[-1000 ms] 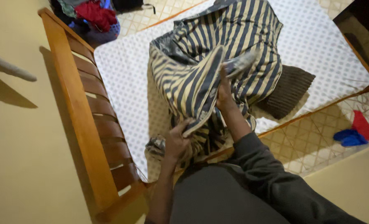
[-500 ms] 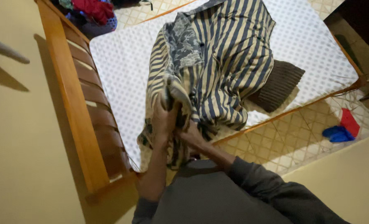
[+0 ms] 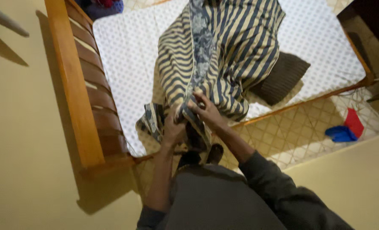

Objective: The person smooths the fitted sheet on a wooden bed frame, then picks up a striped duvet cover and begins inserting a duvet into it. The person aligns the corners and works the duvet through the cover by hand.

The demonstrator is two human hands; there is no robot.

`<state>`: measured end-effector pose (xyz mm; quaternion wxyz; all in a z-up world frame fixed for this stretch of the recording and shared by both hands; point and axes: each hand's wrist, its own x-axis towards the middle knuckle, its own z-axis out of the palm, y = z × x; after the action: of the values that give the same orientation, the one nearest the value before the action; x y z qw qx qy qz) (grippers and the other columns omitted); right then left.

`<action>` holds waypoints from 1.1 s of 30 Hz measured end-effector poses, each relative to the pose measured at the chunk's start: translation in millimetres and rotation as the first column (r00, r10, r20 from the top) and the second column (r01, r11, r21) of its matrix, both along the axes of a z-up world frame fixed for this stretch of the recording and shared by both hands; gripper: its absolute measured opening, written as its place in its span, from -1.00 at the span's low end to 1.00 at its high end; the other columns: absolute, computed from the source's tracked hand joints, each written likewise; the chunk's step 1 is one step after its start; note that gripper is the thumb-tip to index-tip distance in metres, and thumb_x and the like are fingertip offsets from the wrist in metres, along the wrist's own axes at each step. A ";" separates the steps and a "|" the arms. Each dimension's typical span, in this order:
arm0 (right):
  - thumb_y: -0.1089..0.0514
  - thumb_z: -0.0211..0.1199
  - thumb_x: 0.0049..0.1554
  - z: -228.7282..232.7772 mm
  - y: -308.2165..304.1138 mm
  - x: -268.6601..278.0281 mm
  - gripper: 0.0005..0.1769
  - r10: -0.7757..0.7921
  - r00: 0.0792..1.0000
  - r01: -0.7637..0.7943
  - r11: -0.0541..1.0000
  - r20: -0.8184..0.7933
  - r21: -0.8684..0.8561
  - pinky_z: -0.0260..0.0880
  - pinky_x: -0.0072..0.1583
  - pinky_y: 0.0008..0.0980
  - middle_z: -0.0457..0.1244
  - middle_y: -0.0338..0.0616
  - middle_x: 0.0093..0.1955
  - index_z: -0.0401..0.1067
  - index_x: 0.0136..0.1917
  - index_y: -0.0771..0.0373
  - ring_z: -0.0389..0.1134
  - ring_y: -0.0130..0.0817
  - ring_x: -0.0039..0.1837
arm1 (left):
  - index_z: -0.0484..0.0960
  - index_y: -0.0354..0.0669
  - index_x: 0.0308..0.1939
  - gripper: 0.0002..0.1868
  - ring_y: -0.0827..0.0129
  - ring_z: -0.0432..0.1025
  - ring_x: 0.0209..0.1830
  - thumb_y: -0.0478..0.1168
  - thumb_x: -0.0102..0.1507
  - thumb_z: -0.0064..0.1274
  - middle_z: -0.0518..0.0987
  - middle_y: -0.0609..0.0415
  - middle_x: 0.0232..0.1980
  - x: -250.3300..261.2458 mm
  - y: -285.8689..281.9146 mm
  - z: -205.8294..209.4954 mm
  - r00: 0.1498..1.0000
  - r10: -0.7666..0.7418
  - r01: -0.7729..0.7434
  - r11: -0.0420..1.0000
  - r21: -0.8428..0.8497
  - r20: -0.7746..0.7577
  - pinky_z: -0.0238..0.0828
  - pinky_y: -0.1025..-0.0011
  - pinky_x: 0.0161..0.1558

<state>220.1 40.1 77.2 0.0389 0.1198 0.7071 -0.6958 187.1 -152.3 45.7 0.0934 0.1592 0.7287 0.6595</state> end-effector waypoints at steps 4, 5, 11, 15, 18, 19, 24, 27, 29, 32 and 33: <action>-0.19 0.44 0.16 -14.2 -17.8 1.3 -0.03 0.098 0.934 0.020 0.945 -0.343 0.325 0.32 0.30 -0.10 0.15 0.15 0.43 0.13 0.65 0.25 0.23 0.02 0.39 | 0.47 -0.22 0.38 -0.35 0.24 0.50 0.17 -0.05 0.27 0.23 0.59 -0.08 0.22 -7.7 -3.6 5.7 0.995 0.094 -0.098 0.971 -0.218 -0.028 0.42 0.33 0.16; -0.15 0.50 0.10 -20.5 -21.7 4.9 0.01 0.132 0.914 0.067 0.883 -0.383 0.465 0.33 0.26 -0.04 0.17 0.21 0.35 0.15 0.63 0.28 0.24 0.11 0.35 | 0.47 -0.24 0.38 -0.35 0.21 0.49 0.21 -0.05 0.27 0.21 0.58 -0.10 0.24 -10.0 -5.4 12.3 0.993 0.068 -0.082 0.986 -0.144 -0.099 0.40 0.31 0.21; -0.03 0.26 0.26 -46.9 24.7 6.6 -0.66 -0.327 0.942 0.325 0.945 -0.074 -0.037 0.38 -0.12 -0.44 0.37 -0.34 -0.12 0.47 0.24 0.14 0.37 -0.51 -0.12 | 0.57 -0.36 0.24 -0.34 0.07 0.52 0.11 0.19 0.38 0.05 0.65 -0.19 0.13 -62.0 -54.9 82.8 0.950 0.212 -0.151 0.954 -0.259 0.228 0.41 0.23 0.17; 0.16 0.30 0.30 -41.4 75.7 29.5 -0.62 -0.602 0.755 0.585 0.797 -0.259 -0.148 0.45 0.03 -0.46 0.34 -0.22 0.08 0.36 0.35 0.23 0.36 -0.46 0.00 | 0.60 -0.60 0.12 -0.12 -0.23 0.56 -0.01 0.36 0.49 -0.14 0.63 -0.45 0.05 -106.1 -147.7 109.9 0.798 0.522 -0.128 0.635 -0.762 0.302 0.41 0.01 0.09; 0.24 0.29 0.26 -22.6 79.8 21.7 -0.62 -0.666 0.696 0.644 0.745 -0.269 -0.175 0.51 0.11 -0.45 0.32 -0.23 0.15 0.31 0.32 0.23 0.38 -0.45 0.09 | 0.54 -0.32 0.18 -0.29 0.14 0.53 0.01 0.30 0.34 0.00 0.61 -0.10 0.08 -137.0 -179.1 112.7 0.925 0.364 -0.381 0.871 -0.311 -0.114 0.42 0.25 0.04; 0.25 0.29 0.28 -19.2 68.4 26.8 -0.65 -0.669 0.691 0.649 0.741 -0.273 -0.173 0.52 0.16 -0.43 0.31 -0.21 0.16 0.31 0.30 0.25 0.39 -0.43 0.13 | 0.57 -0.30 0.17 -0.30 0.14 0.54 0.03 0.30 0.35 -0.02 0.63 -0.08 0.07 -142.2 -184.2 108.1 0.931 0.330 -0.363 0.874 -0.323 -0.155 0.41 0.24 0.07; 0.23 0.27 0.29 5.7 -8.1 16.0 -0.68 -0.740 0.651 0.716 0.673 -0.167 -0.189 0.47 0.02 -0.43 0.30 -0.17 0.07 0.35 0.30 0.25 0.37 -0.42 0.02 | 0.44 -0.40 0.11 -0.31 0.02 0.45 0.09 0.28 0.44 0.02 0.52 -0.17 0.03 -150.7 -180.4 85.7 0.889 0.307 -0.419 0.844 -0.334 -0.339 0.38 0.17 0.04; 0.18 0.24 0.25 36.3 -61.2 -21.4 -0.62 -0.687 0.723 0.669 0.723 -0.072 -0.172 0.43 -0.12 -0.38 0.30 -0.13 -0.02 0.25 0.30 0.16 0.36 -0.41 -0.11 | 0.50 -0.38 0.02 -0.39 -0.03 0.23 -0.26 0.21 0.56 -0.20 0.39 -0.23 -0.14 -154.4 -152.7 92.3 0.966 0.253 -0.230 0.937 -0.264 0.059 0.20 0.09 -0.13; 0.18 0.23 0.22 46.1 -110.6 -48.8 -0.62 -0.562 0.816 0.541 0.825 -0.134 -0.162 0.52 -0.14 -0.34 0.28 -0.11 0.00 0.24 0.27 0.19 0.36 -0.40 -0.13 | 0.52 -0.28 0.07 -0.42 0.16 0.36 -0.10 0.21 0.50 -0.27 0.52 -0.10 -0.05 -137.5 -137.6 92.3 0.984 0.152 -0.146 0.986 -0.079 0.088 0.33 0.25 0.00; 0.11 0.21 0.27 51.5 -175.3 -76.9 -0.62 -0.410 0.900 0.416 0.909 -0.147 0.009 0.51 -0.06 -0.42 0.32 -0.07 0.09 0.26 0.30 0.24 0.40 -0.40 -0.05 | 0.51 -0.30 0.13 -0.46 0.19 0.45 0.03 0.15 0.48 -0.21 0.55 -0.08 0.02 -115.3 -120.7 89.1 0.997 0.078 -0.079 0.990 -0.115 -0.015 0.39 0.31 0.10; 0.12 0.25 0.28 52.5 -188.7 -84.7 -0.60 -0.382 0.873 0.421 0.904 -0.303 0.074 0.44 -0.06 -0.39 0.32 -0.01 0.13 0.27 0.30 0.30 0.36 -0.35 -0.04 | 0.50 -0.33 0.14 -0.47 0.16 0.46 0.05 0.12 0.49 -0.17 0.53 -0.10 0.03 -112.3 -115.0 87.9 0.996 0.063 -0.074 0.982 -0.172 -0.070 0.39 0.29 0.12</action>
<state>135.4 -148.5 129.7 -0.2159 0.1664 0.7111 -0.6481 74.8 -267.3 133.6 0.0606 0.1464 0.7914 0.5904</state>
